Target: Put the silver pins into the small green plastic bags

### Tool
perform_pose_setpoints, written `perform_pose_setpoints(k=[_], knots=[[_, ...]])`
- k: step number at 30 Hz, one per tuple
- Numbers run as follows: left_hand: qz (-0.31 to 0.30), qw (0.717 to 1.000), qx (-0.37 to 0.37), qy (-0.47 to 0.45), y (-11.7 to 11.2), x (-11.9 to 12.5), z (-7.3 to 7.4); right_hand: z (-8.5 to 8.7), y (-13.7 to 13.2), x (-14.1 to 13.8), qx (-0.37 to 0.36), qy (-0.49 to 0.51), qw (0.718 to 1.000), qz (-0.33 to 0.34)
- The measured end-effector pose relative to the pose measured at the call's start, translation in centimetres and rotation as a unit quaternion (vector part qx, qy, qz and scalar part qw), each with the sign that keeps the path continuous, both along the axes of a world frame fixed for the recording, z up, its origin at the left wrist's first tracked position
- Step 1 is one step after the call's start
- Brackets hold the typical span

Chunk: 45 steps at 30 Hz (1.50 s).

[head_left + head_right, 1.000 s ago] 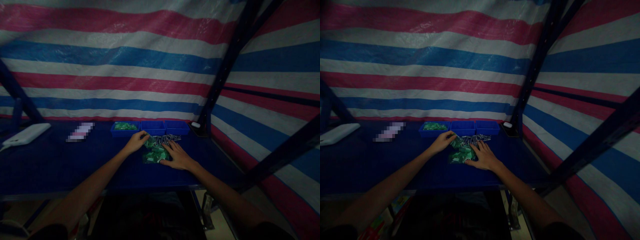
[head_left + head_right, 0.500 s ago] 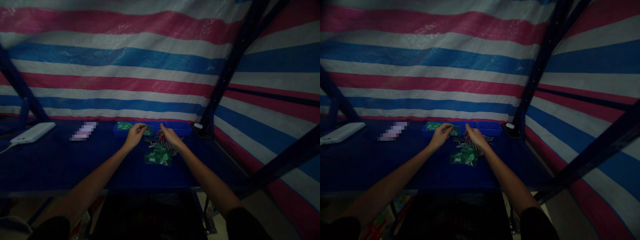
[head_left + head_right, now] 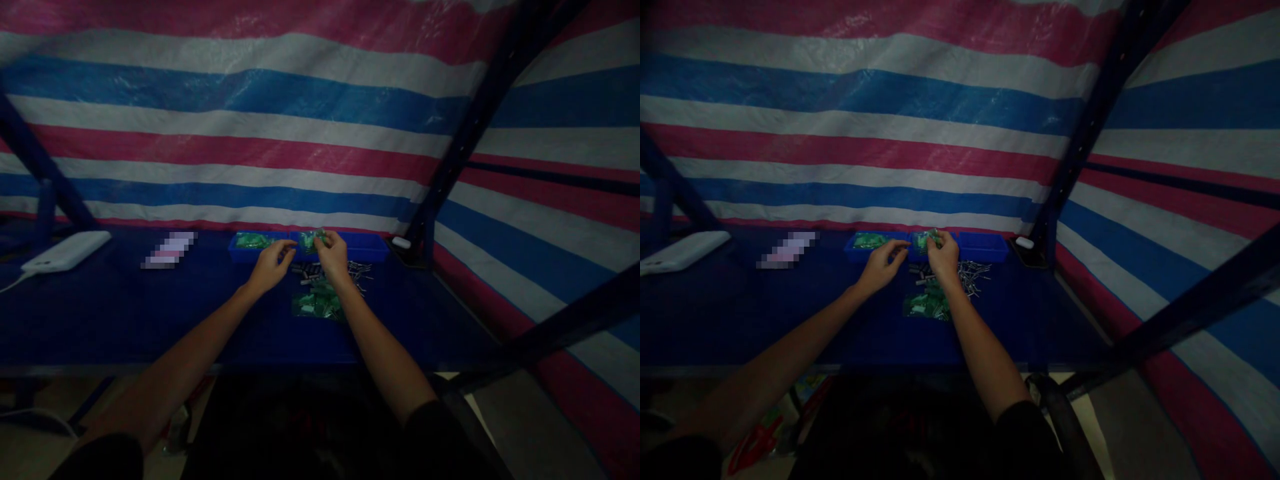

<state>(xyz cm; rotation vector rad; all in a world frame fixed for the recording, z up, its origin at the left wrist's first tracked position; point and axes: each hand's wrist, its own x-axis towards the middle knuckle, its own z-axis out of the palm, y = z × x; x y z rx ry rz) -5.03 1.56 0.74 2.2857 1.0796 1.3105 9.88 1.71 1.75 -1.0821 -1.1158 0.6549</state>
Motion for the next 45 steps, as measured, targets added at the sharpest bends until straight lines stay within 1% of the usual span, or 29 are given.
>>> perform_pose_setpoints(k=[2, 4, 6, 9, 12, 14, 16, 19, 21, 24, 27, 29, 30, 31, 33, 35, 39, 43, 45], knots=[[-0.013, 0.999, -0.038, -0.007, -0.1, -0.2, -0.1, -0.4, -0.8, -0.4, 0.013, -0.063, 0.998, -0.009], [-0.016, 0.998, -0.061, -0.020, 0.1, -0.5, -0.1, -0.5, -1.5, -0.8, 0.027, -0.132, 0.991, -0.004], [-0.023, 0.996, -0.078, -0.036, 0.5, -0.8, -0.3, -0.3, -2.1, -1.2, 0.045, -0.204, 0.978, 0.006], [-0.029, 0.990, -0.122, -0.067, 1.3, -1.0, -0.9, -0.1, -2.5, -1.4, 0.067, -0.305, 0.950, -0.002], [-0.016, 0.976, -0.187, -0.108, 1.8, -0.9, -1.3, -0.2, -2.7, -1.4, 0.086, -0.358, 0.930, -0.002], [-0.029, 0.967, -0.215, -0.135, 1.9, -0.7, -1.3, -0.5, -2.7, -1.5, 0.099, -0.367, 0.925, -0.001], [-0.050, 0.956, -0.232, -0.174, 1.8, -0.5, -1.3, -0.7, -2.7, -1.6, 0.098, -0.368, 0.924, -0.019], [-0.059, 0.938, -0.240, -0.243, 1.7, -0.4, -1.1, -0.8, -2.5, -1.5, 0.064, -0.348, 0.934, -0.051], [-0.061, 0.933, -0.228, -0.272, 1.7, -0.4, -0.8, -0.6, -2.5, -1.4, 0.044, -0.316, 0.946, -0.058], [-0.076, 0.935, -0.200, -0.284, 1.7, -0.4, -0.6, -0.1, -2.5, -1.4, 0.022, -0.255, 0.965, -0.059], [-0.086, 0.951, -0.166, -0.246, 1.6, -0.4, -0.6, 0.2, -2.5, -1.2, -0.049, -0.190, 0.980, -0.025], [-0.087, 0.974, -0.116, -0.176, 1.5, -0.4, -0.6, 0.1, -2.3, -1.0, -0.100, -0.150, 0.984, 0.009], [-0.086, 0.984, -0.082, -0.133, 1.4, -0.4, -0.7, 0.0, -2.1, -0.9, -0.111, -0.133, 0.985, 0.023], [-0.082, 0.991, -0.048, -0.092, 1.3, -0.5, -0.8, -0.2, -1.8, -0.7, -0.112, -0.122, 0.986, 0.033], [-0.072, 0.997, 0.004, -0.033, 1.2, -0.5, -0.9, -0.7, -1.3, -0.5, -0.090, -0.116, 0.988, 0.043], [-0.064, 0.998, 0.025, -0.007, 1.1, -0.5, -1.1, -1.2, -0.9, -0.4, -0.056, -0.121, 0.991, 0.033], [-0.043, 0.999, 0.020, 0.009, 1.3, -0.5, -1.4, -1.5, -0.6, -0.6, -0.001, -0.125, 0.992, -0.021], [0.014, 1.000, -0.015, -0.001, 1.7, -0.9, -1.5, -1.2, -0.9, -0.6, 0.054, -0.129, 0.990, -0.018], [0.021, 0.999, -0.036, -0.007, 1.8, -1.1, -1.5, -1.1, -1.0, -0.6, 0.071, -0.137, 0.988, -0.011]])
